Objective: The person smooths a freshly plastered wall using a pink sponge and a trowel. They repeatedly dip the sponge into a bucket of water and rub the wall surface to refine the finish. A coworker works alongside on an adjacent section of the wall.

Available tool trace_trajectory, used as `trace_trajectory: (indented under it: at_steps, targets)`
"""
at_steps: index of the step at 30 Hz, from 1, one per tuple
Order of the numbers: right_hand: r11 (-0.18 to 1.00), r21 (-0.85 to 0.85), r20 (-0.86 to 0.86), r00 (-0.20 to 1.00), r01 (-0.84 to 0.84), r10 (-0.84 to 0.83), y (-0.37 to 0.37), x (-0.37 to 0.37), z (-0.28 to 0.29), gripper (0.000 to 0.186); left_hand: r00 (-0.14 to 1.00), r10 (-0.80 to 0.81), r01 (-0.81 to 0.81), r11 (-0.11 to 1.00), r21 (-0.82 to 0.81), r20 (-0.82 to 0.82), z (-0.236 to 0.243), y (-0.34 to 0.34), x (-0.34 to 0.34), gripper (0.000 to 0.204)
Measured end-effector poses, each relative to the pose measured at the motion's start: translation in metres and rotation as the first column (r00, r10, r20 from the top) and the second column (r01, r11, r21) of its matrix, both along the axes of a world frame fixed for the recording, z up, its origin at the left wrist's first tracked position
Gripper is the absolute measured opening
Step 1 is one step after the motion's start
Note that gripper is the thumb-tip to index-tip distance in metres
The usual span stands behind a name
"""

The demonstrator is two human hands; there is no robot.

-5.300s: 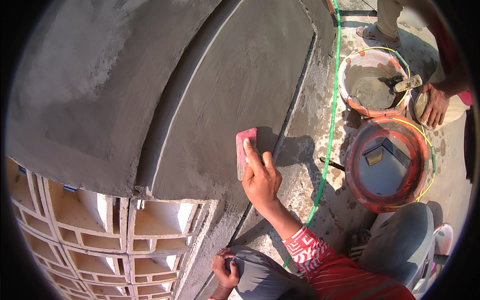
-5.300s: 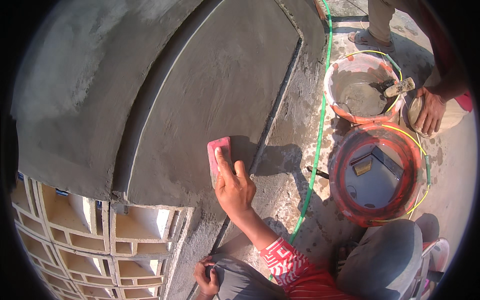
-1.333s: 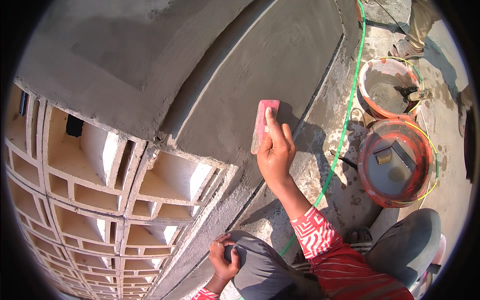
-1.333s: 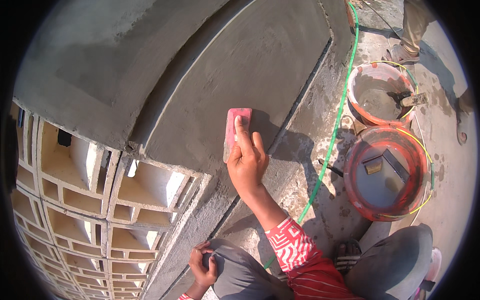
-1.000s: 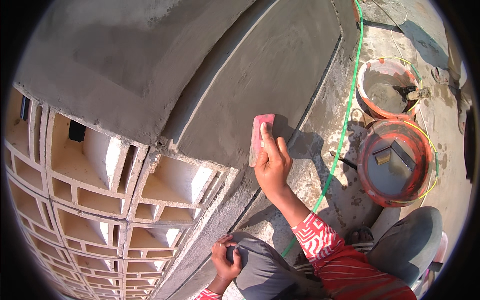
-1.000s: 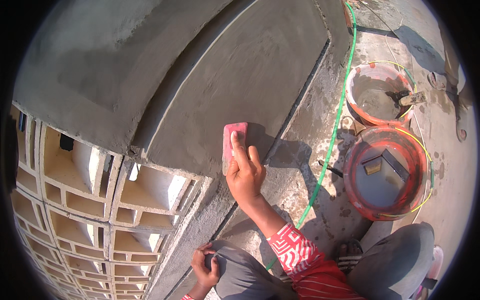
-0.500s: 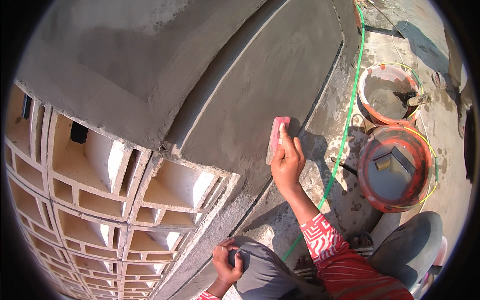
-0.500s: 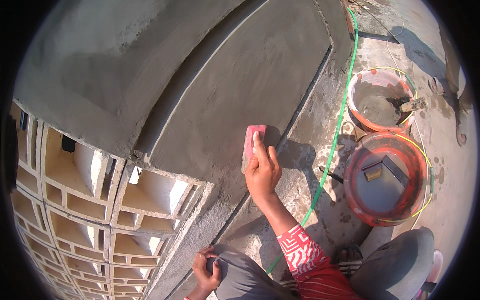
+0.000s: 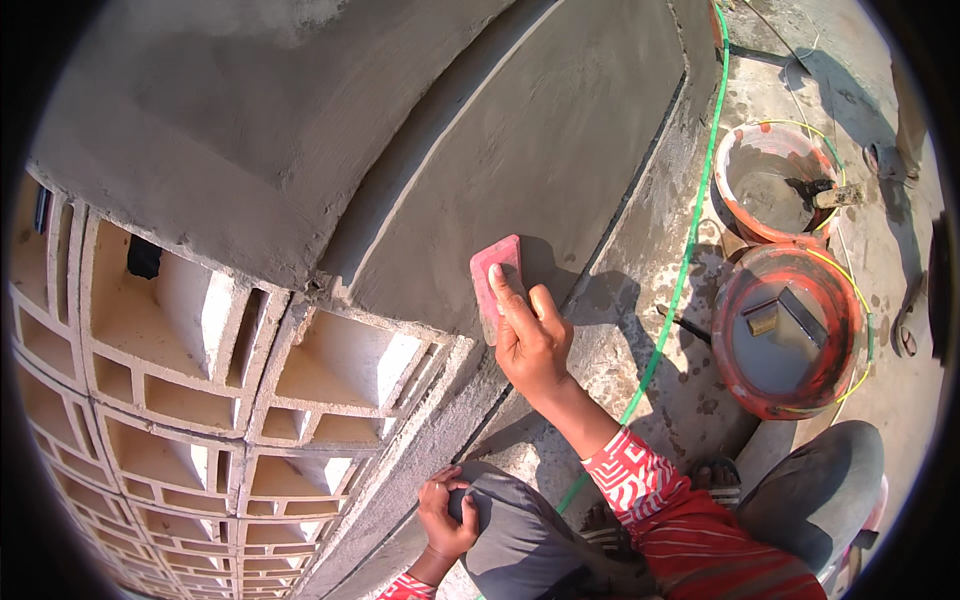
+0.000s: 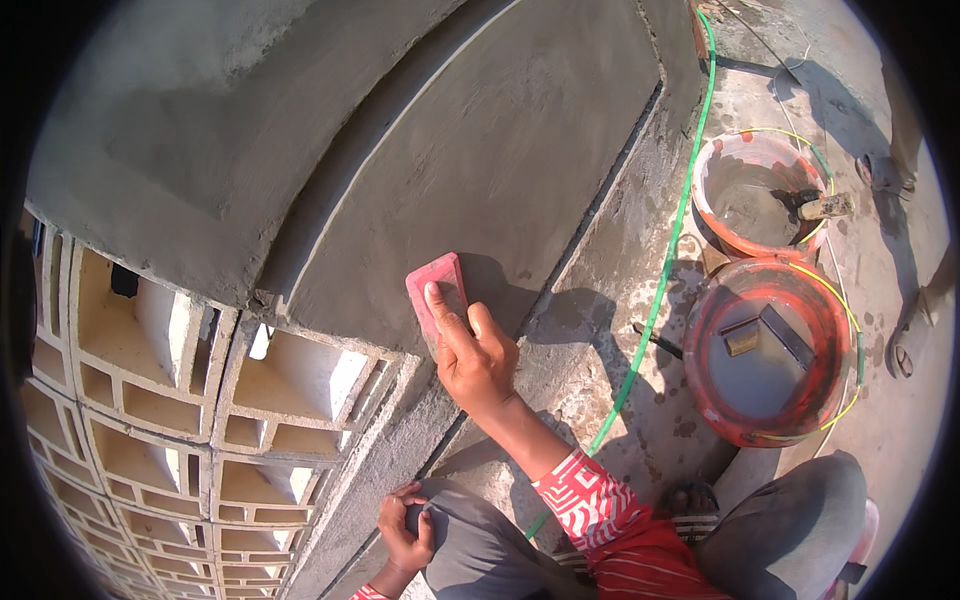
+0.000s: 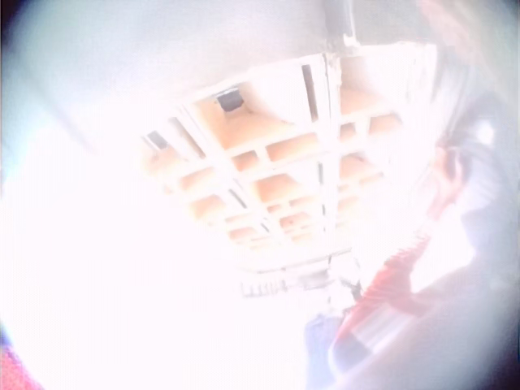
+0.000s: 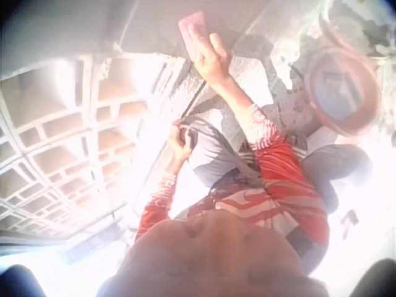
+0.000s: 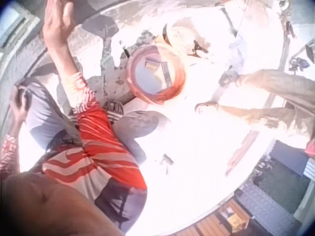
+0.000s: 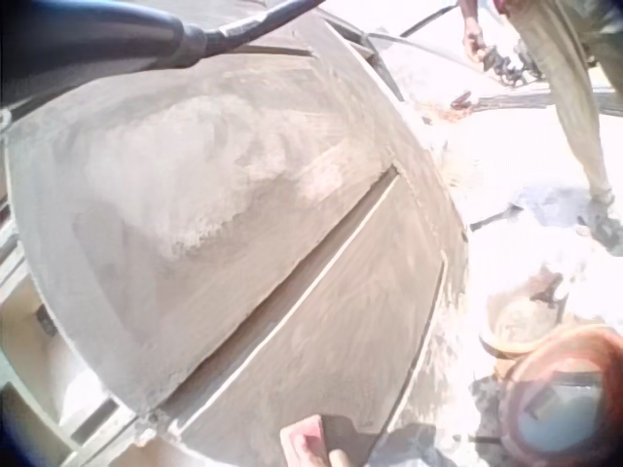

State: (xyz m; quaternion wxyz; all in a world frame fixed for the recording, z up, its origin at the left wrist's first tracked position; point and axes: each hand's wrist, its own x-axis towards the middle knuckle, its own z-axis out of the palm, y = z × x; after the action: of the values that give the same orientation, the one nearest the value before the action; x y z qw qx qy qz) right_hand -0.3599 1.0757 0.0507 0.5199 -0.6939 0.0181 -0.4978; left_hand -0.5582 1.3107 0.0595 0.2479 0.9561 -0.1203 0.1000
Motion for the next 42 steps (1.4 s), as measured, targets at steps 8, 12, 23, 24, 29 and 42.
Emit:
trace_trajectory:
  at_steps: [8, 12, 23, 24, 29, 42]
  targets:
    - [0.989, 0.119, -0.013, 0.996, 0.091, -0.090, -0.030, 0.029, -0.005, 0.054, 1.000, -0.002, 0.002, 1.000, 0.003, 0.027, 0.004, -0.006, 0.000, 0.019]
    - [0.987, -0.158, -0.056, 0.998, -0.010, 0.001, 0.016, -0.018, -0.040, 0.054, 1.000, 0.010, -0.010, 1.000, 0.001, 0.025, 0.007, -0.001, 0.001, 0.020]
    - [0.991, -0.130, -0.019, 1.000, -0.013, 0.011, 0.035, -0.025, -0.061, 0.044, 1.000, -0.020, 0.020, 1.000, -0.005, 0.021, 0.007, 0.003, 0.005, 0.020]
    - [0.997, -0.040, -0.045, 0.997, 0.060, -0.061, 0.022, -0.007, -0.082, 0.042, 0.999, -0.031, 0.031, 1.000, 0.001, 0.034, 0.009, 0.000, 0.003, 0.020]
    - [0.986, 0.054, -0.035, 0.987, 0.159, -0.158, -0.043, 0.038, -0.014, 0.047, 0.999, -0.019, 0.019, 1.000, 0.002, 0.039, 0.006, -0.002, 0.001, 0.021]
    - [0.986, 0.136, -0.078, 0.993, 0.093, -0.083, -0.048, 0.039, 0.029, 0.050, 0.998, -0.055, 0.055, 0.996, -0.073, 0.008, -0.016, 0.014, -0.002, 0.021]
